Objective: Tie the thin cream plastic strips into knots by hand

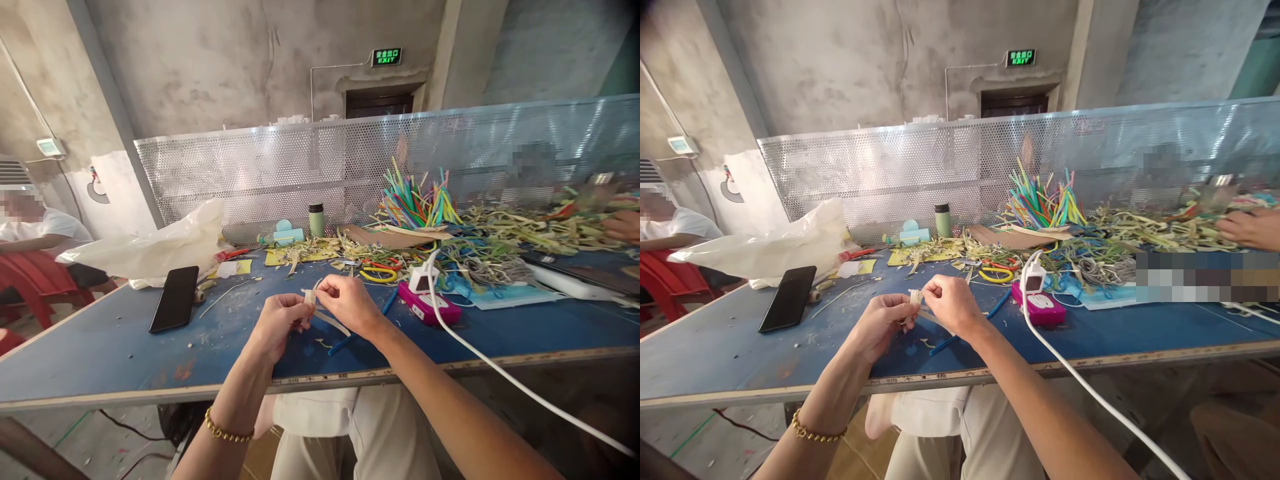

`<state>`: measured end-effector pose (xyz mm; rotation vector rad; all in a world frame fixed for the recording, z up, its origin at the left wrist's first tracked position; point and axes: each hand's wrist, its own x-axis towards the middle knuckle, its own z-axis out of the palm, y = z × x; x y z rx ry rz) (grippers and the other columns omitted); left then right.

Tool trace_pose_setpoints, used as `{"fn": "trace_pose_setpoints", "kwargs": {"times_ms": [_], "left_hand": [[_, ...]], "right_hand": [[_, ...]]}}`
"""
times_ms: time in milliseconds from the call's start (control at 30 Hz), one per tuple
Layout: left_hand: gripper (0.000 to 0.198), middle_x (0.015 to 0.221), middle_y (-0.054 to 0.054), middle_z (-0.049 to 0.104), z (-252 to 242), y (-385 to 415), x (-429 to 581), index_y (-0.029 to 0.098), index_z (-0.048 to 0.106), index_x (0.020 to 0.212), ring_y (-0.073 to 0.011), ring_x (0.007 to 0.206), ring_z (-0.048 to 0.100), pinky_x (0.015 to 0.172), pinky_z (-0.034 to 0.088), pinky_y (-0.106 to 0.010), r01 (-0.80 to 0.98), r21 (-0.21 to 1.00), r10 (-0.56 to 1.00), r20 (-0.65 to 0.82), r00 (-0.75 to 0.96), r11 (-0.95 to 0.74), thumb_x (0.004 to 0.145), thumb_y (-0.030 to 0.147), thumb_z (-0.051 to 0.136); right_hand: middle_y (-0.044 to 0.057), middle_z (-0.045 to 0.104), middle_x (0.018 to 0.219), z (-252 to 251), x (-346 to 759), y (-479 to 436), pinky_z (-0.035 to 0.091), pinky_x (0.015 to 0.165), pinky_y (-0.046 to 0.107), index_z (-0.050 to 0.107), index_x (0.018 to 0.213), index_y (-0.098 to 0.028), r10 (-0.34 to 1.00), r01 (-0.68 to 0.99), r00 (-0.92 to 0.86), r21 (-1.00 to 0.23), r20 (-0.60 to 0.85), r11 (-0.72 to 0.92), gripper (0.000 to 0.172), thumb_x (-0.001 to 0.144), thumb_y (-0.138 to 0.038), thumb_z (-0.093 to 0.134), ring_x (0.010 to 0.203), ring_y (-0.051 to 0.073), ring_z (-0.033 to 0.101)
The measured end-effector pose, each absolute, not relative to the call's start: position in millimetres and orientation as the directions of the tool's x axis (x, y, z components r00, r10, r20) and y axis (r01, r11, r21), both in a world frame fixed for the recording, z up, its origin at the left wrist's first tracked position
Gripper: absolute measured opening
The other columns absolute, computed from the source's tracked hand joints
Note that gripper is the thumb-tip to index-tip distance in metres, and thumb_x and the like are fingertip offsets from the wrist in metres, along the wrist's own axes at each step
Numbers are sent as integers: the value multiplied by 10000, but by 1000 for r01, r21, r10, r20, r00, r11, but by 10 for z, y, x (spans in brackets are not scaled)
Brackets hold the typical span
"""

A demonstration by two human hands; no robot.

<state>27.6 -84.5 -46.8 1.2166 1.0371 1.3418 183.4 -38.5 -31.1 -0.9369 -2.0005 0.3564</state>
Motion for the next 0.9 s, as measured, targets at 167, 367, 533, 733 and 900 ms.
{"fn": "trace_pose_setpoints", "kwargs": {"times_ms": [167, 367, 533, 733, 900], "left_hand": [[169, 492, 2, 538, -449, -858, 273, 132, 597, 556, -86, 419, 475, 425, 309, -216, -170, 983, 996, 56, -64, -67, 583, 244, 720], [153, 454, 6, 516, -445, -835, 268, 142, 565, 531, -82, 357, 431, 357, 268, -210, -182, 982, 991, 21, -133, -45, 567, 236, 680], [166, 420, 7, 505, -443, -846, 276, 151, 556, 522, -82, 342, 417, 345, 277, -209, -137, 988, 986, 55, -159, -78, 584, 248, 676], [124, 399, 19, 500, -446, -857, 308, 163, 563, 540, -83, 339, 403, 345, 294, -206, -11, 993, 969, 108, -220, -113, 590, 220, 661], [122, 389, 27, 499, -455, -855, 333, 174, 545, 531, -80, 326, 383, 340, 288, -203, 86, 990, 961, 133, -244, -115, 613, 192, 634]], "right_hand": [[8, 622, 644, -288, 1852, -413, 377, 562, 228, 602, 670, -172, 643, 477, -293, -475, 707, 739, 99, 761, -139, 581, 587, 123, 529], [-2, 568, 630, -274, 1863, -448, 348, 547, 229, 568, 660, -183, 583, 470, -341, -403, 737, 785, 96, 749, -148, 575, 578, 119, 483], [-10, 548, 596, -260, 1856, -470, 312, 516, 225, 524, 608, -191, 627, 522, -400, -397, 668, 755, 128, 679, -100, 579, 543, 110, 450], [-6, 566, 599, -261, 1842, -476, 309, 515, 228, 526, 603, -193, 659, 550, -386, -412, 646, 726, 131, 655, -86, 580, 539, 113, 458], [-6, 558, 600, -275, 1834, -479, 318, 519, 229, 536, 612, -189, 654, 526, -400, -424, 642, 737, 128, 673, -84, 578, 541, 112, 461]]}}
